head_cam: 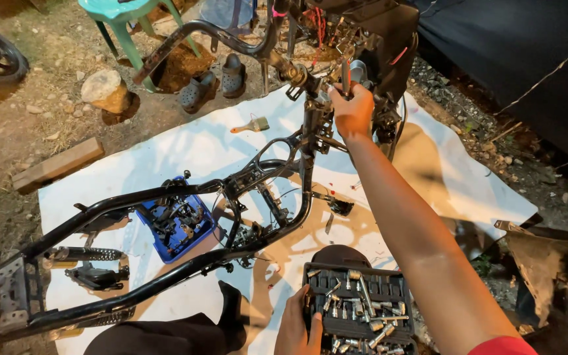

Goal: The person sits on a white sheet on the ground and works on a motorcycle frame. They select various sockets from a black case and use a ratchet to tighten bolts on the motorcycle's front fork area.

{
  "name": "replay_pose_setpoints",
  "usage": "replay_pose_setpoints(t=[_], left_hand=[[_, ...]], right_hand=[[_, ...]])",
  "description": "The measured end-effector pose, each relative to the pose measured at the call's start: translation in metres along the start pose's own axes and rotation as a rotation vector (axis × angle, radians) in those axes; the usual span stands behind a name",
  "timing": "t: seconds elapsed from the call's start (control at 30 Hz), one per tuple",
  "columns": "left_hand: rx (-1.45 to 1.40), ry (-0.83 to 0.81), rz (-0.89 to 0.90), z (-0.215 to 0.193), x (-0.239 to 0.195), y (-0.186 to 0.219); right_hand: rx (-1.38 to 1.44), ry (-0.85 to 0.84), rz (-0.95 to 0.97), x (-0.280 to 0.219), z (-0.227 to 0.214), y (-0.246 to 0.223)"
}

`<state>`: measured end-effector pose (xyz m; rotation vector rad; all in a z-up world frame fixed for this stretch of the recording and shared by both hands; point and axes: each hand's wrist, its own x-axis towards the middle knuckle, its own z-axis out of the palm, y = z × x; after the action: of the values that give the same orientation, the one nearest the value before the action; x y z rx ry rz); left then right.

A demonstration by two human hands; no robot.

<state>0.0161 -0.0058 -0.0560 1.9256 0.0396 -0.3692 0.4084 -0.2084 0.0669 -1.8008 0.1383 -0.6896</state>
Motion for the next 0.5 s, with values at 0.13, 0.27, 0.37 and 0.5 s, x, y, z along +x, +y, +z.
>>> replay_pose_setpoints(t=[0.13, 0.27, 0.37, 0.5], left_hand=[[-0.017, -0.013, 0.001, 0.002, 0.001, -0.008], [-0.004, 0.015, 0.075, 0.004, 0.0, -0.014], [-0.011, 0.022, 0.097, 0.006, 0.0, -0.015], [-0.011, -0.006, 0.068, 0.003, 0.0, -0.009]], right_hand=[[-0.026, -0.001, -0.002, 0.0, 0.001, 0.003], [-0.107, 0.004, -0.14, 0.001, 0.003, 0.011], [-0.057, -0.019, -0.104, 0.0, 0.004, 0.008], [-0.165, 0.055, -0.261, -0.001, 0.0, -0.004]])
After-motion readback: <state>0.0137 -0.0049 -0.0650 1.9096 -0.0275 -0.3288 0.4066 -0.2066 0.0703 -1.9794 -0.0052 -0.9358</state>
